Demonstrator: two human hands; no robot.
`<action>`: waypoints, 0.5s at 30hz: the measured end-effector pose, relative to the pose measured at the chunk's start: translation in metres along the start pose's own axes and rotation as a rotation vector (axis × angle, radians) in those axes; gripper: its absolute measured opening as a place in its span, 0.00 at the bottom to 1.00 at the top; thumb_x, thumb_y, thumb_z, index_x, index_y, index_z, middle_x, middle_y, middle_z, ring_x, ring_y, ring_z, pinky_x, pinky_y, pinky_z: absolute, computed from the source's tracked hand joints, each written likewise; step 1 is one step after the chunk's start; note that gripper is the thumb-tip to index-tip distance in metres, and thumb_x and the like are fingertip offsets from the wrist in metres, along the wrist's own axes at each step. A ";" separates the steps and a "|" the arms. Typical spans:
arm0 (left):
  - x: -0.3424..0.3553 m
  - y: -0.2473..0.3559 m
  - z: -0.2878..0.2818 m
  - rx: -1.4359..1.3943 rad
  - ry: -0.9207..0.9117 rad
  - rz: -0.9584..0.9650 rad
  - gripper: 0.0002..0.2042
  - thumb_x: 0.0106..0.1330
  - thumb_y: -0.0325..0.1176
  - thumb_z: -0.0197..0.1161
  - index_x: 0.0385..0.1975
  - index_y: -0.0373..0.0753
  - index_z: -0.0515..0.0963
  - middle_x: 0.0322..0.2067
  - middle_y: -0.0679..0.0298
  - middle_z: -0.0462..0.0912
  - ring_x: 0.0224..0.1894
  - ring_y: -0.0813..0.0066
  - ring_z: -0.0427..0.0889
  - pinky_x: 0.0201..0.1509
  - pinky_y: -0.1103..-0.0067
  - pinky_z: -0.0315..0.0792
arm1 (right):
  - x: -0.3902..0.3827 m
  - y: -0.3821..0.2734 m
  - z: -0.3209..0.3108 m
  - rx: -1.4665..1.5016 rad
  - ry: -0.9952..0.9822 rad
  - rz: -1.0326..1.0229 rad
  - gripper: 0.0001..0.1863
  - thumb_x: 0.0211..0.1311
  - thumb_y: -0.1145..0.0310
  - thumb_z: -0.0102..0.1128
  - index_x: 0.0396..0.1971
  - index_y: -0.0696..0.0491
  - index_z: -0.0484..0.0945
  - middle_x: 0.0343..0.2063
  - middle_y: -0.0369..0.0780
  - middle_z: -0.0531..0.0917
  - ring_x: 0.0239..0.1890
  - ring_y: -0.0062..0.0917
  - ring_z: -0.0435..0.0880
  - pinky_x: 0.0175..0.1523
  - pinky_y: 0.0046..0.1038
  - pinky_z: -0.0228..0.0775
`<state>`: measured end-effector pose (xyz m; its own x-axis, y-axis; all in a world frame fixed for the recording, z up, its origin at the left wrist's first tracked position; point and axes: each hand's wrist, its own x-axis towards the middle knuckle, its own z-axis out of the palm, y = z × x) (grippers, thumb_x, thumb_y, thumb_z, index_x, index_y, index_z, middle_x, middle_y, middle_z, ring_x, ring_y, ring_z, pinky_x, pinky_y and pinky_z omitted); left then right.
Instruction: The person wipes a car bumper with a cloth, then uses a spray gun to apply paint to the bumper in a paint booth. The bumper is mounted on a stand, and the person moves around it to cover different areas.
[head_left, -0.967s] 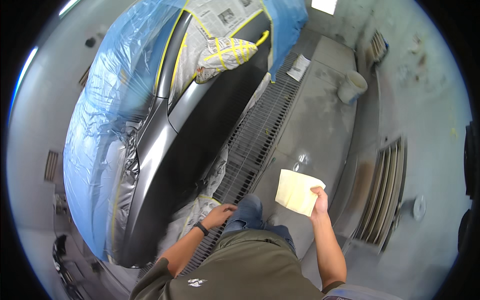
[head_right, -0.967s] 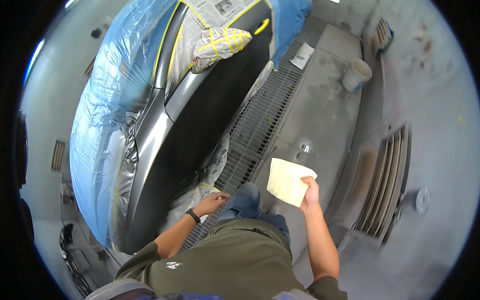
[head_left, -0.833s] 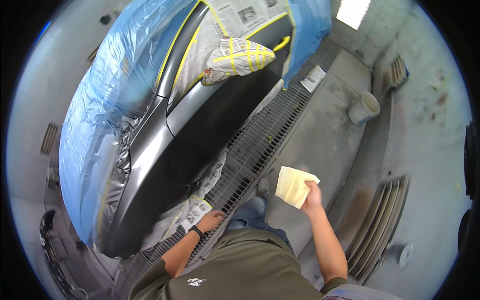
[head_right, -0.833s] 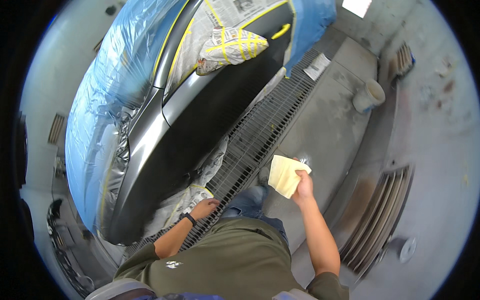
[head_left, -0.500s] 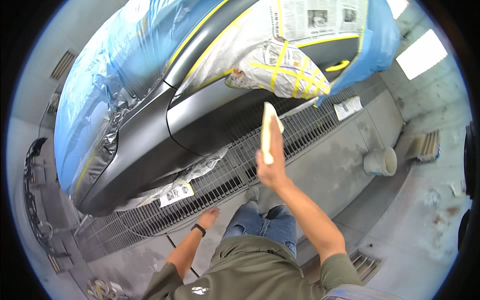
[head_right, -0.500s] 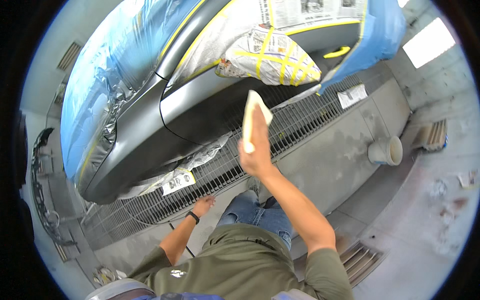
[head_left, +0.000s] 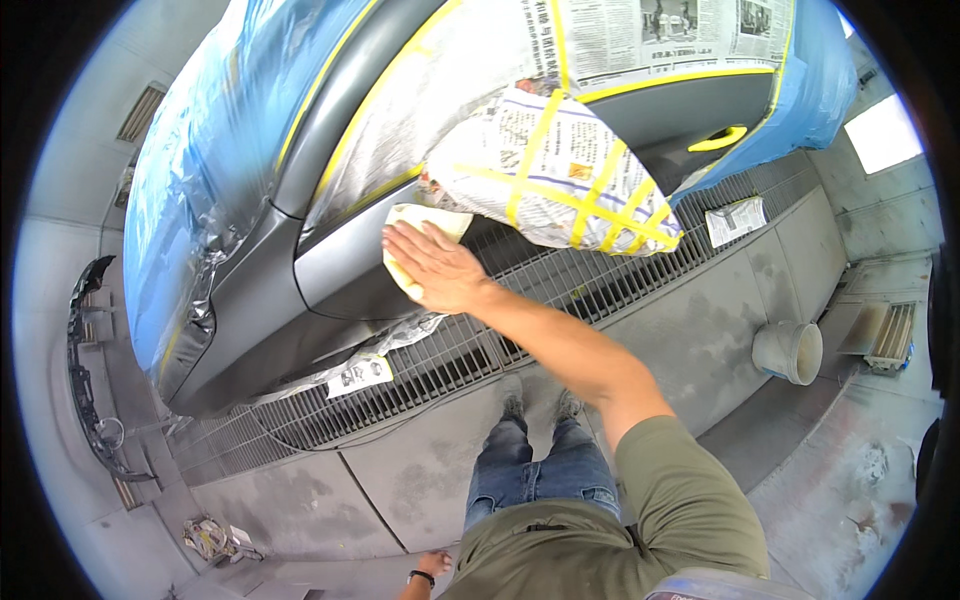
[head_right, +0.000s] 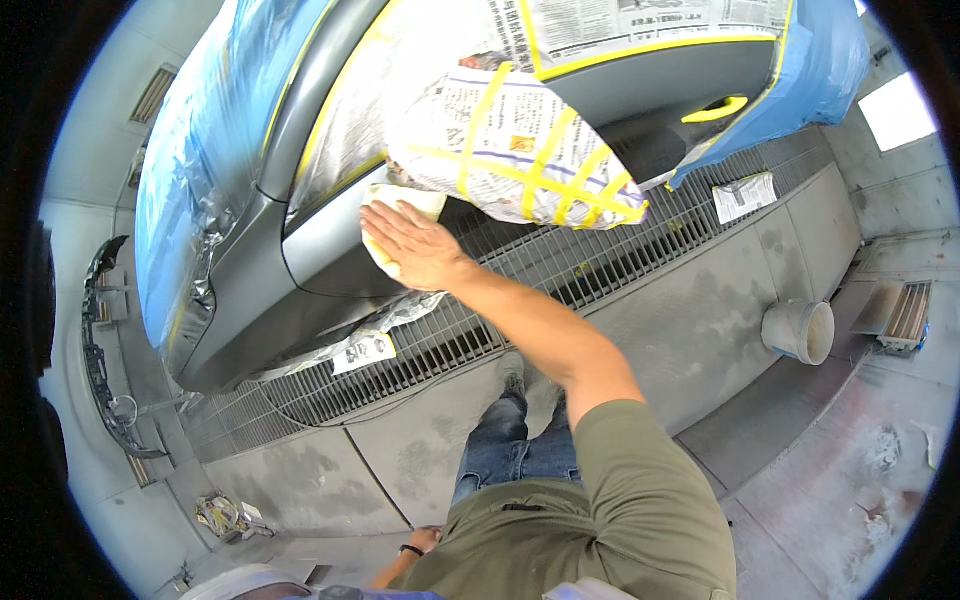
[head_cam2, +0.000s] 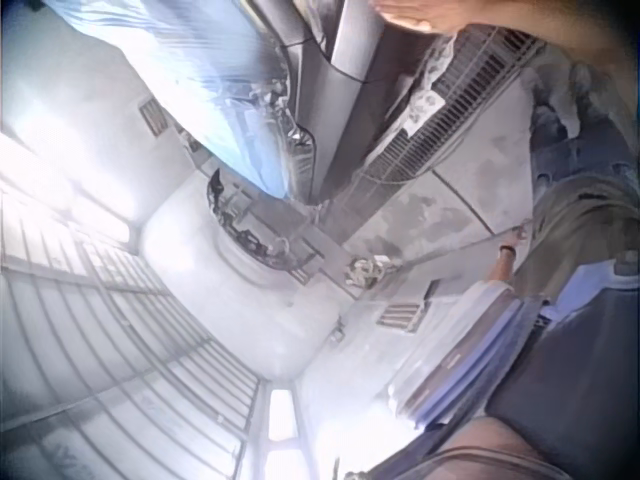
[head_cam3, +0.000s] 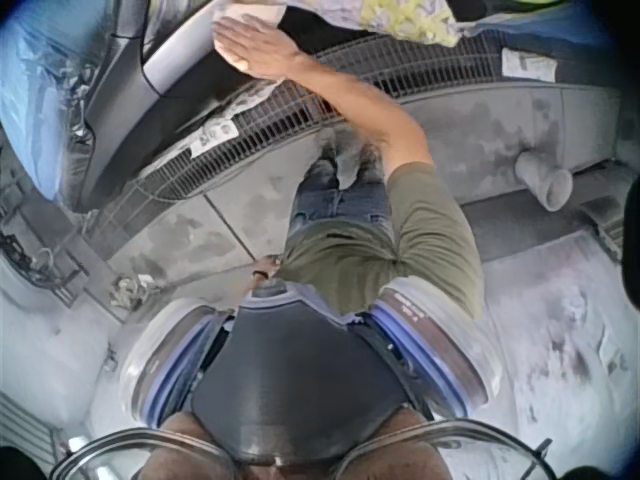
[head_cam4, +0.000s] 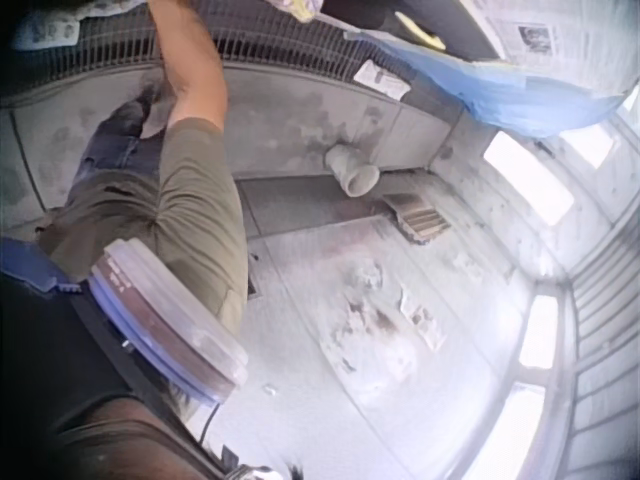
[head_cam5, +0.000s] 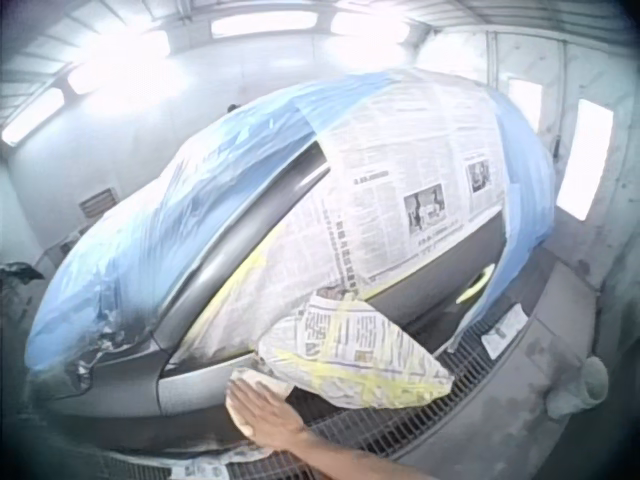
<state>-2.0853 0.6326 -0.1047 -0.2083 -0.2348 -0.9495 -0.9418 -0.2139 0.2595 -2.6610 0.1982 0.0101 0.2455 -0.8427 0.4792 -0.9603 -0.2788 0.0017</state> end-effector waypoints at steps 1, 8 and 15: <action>0.000 0.012 0.012 0.000 0.006 -0.020 0.15 0.71 0.34 0.52 0.50 0.34 0.78 0.38 0.58 0.86 0.38 0.70 0.84 0.37 0.75 0.77 | -0.013 0.019 -0.004 -0.013 0.048 -0.050 0.36 0.63 0.58 0.49 0.70 0.59 0.62 0.74 0.45 0.58 0.78 0.33 0.50 0.80 0.43 0.34; 0.075 0.134 -0.036 -0.342 0.100 0.227 0.17 0.73 0.31 0.49 0.57 0.33 0.75 0.43 0.55 0.85 0.41 0.70 0.85 0.43 0.75 0.78 | -0.093 0.163 -0.086 -0.083 -0.230 0.298 0.38 0.71 0.52 0.44 0.72 0.62 0.55 0.73 0.50 0.57 0.76 0.39 0.53 0.77 0.44 0.48; 0.103 0.176 -0.103 -0.742 0.091 0.107 0.16 0.73 0.28 0.48 0.56 0.30 0.74 0.44 0.54 0.86 0.38 0.70 0.86 0.42 0.78 0.79 | -0.080 0.185 -0.095 -1.637 -0.068 -0.086 0.33 0.75 0.53 0.45 0.72 0.56 0.57 0.73 0.42 0.61 0.73 0.31 0.59 0.77 0.37 0.48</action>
<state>-2.2457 0.4731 -0.1386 -0.2357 -0.3603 -0.9026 -0.4864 -0.7604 0.4305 -2.8706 0.2574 0.0553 0.2652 -0.8811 0.3917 -0.0421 0.3952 0.9176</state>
